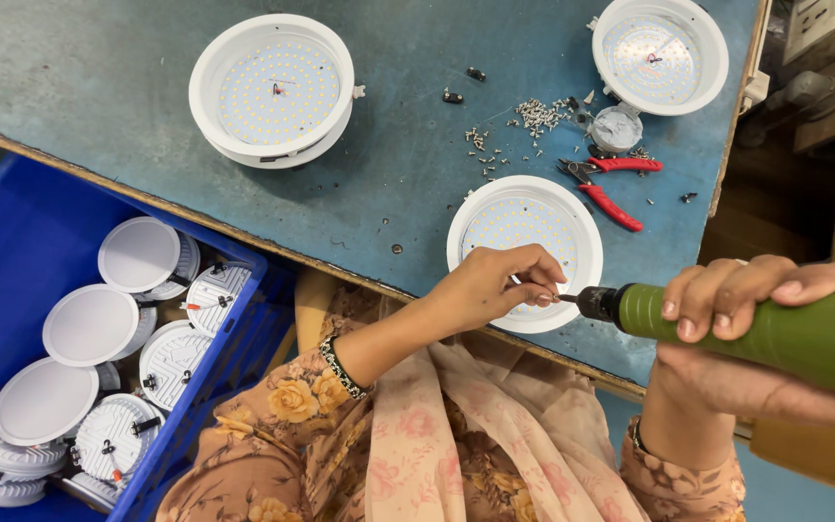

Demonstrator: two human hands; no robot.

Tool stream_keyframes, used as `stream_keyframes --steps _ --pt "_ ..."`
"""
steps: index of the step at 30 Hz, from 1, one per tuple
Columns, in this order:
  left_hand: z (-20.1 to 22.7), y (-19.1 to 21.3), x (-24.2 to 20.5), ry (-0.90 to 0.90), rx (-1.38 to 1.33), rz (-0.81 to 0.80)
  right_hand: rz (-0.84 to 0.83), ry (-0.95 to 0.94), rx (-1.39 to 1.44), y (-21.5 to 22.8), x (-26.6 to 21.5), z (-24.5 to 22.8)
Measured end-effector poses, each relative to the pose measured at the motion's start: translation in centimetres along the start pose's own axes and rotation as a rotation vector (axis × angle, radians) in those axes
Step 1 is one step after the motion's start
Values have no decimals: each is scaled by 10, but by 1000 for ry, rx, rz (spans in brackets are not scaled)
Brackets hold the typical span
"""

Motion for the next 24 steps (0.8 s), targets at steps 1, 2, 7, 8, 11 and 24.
stream_keyframes --steps 1,2,7,8,11,24 --pt "1 -1 0 -13 10 -9 8 -1 -1 3 -1 1" --pt "0 -1 -1 -16 0 -8 13 -3 -3 6 -2 2" --pt "0 -1 0 -25 17 -3 25 -11 -12 19 -4 5" --pt "0 -1 0 -21 20 -5 24 -12 -12 21 -5 5" --pt "-2 -2 0 -8 17 -12 11 -13 -7 25 -7 6" --pt "18 9 -8 -140 361 -8 -26 11 -57 -16 -4 20"
Point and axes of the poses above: each hand's wrist, its own x-axis towards the middle knuckle, its own y-axis out of the back of the hand, z = x × y, the point moved 8 cm from there along x, towards the middle knuckle, and after that the axes turned 3 degrees about -y, right-handed, at the moved point
